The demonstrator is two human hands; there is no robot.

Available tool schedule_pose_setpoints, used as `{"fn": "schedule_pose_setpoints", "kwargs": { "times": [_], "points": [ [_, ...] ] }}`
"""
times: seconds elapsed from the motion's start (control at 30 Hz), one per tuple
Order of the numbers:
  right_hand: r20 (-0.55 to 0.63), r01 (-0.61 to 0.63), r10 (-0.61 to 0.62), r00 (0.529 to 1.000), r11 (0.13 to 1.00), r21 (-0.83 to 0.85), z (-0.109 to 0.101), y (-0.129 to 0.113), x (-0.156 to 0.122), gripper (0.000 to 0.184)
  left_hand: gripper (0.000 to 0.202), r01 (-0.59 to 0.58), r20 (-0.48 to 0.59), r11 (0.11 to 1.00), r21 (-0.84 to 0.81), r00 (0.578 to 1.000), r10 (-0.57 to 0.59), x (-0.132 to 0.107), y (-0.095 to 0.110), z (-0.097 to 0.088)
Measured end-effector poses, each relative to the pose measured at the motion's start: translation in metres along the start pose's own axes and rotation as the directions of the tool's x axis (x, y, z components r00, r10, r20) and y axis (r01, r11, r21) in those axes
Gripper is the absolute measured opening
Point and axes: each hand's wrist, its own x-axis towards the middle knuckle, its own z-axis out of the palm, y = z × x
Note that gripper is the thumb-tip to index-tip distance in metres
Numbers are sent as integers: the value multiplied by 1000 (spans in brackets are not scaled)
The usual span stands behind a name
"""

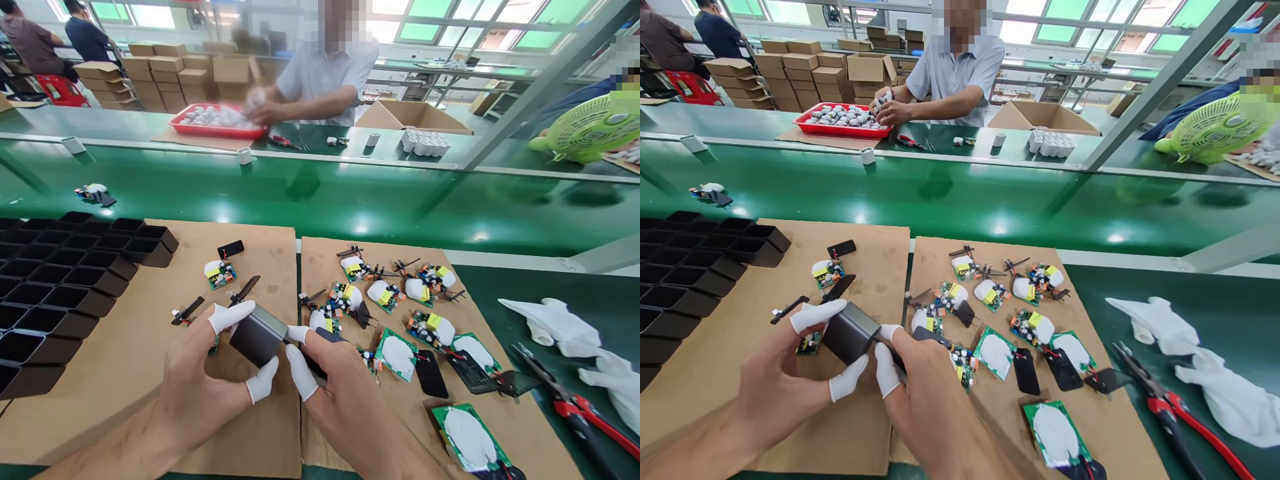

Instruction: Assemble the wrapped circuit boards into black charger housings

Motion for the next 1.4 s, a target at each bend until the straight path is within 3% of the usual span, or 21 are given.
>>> {"fn": "schedule_pose_setpoints", "kwargs": {
  "times": [0.1,0.2,0.27,0.33,0.43,0.57,0.77,0.97,1.13,1.2,1.23,1.27,1.33,1.4],
  "points": [
    [-24,-5,4,1000,1000,-16,2,0,2,30,50,46,9,998,-52,999,-45,7,-1,0],
    [-120,48,-56,991,997,-68,0,1,1,27,54,238,63,950,-204,971,-230,16,-7,0],
    [-181,104,-128,975,985,-136,-1,4,-1,26,58,386,111,834,-395,921,-374,23,-16,0],
    [-220,172,-232,947,950,-262,0,10,-3,26,59,466,170,659,-590,870,-463,30,-26,1],
    [-227,285,-438,870,822,-494,8,20,-1,26,64,459,211,463,-758,844,-492,37,-38,4],
    [-220,350,-638,738,641,-683,21,26,5,31,71,417,203,408,-812,858,-472,38,-42,9],
    [-181,428,-667,722,637,-641,15,23,7,28,71,392,220,371,-842,877,-427,36,-37,10],
    [-179,441,-668,722,644,-625,12,25,10,20,72,389,219,433,-813,894,-391,39,-39,10],
    [-217,443,-666,714,669,-596,6,24,11,15,64,358,148,634,-685,921,-360,41,-26,-10],
    [-228,466,-670,706,683,-563,4,22,10,14,66,276,56,812,-514,956,-289,26,-11,-22],
    [-219,483,-669,711,690,-539,4,20,9,14,64,169,-18,934,-313,983,-184,14,-3,-26],
    [-199,505,-666,719,697,-509,5,19,7,14,58,44,-57,996,-82,997,-49,-1,4,-29],
    [-125,551,-651,749,716,-429,10,17,4,11,47,-81,-63,980,182,994,94,-36,14,-27],
    [-37,577,-624,781,743,-340,18,15,-1,4,37,-94,-65,959,268,991,116,-73,17,-19]
  ]
}}
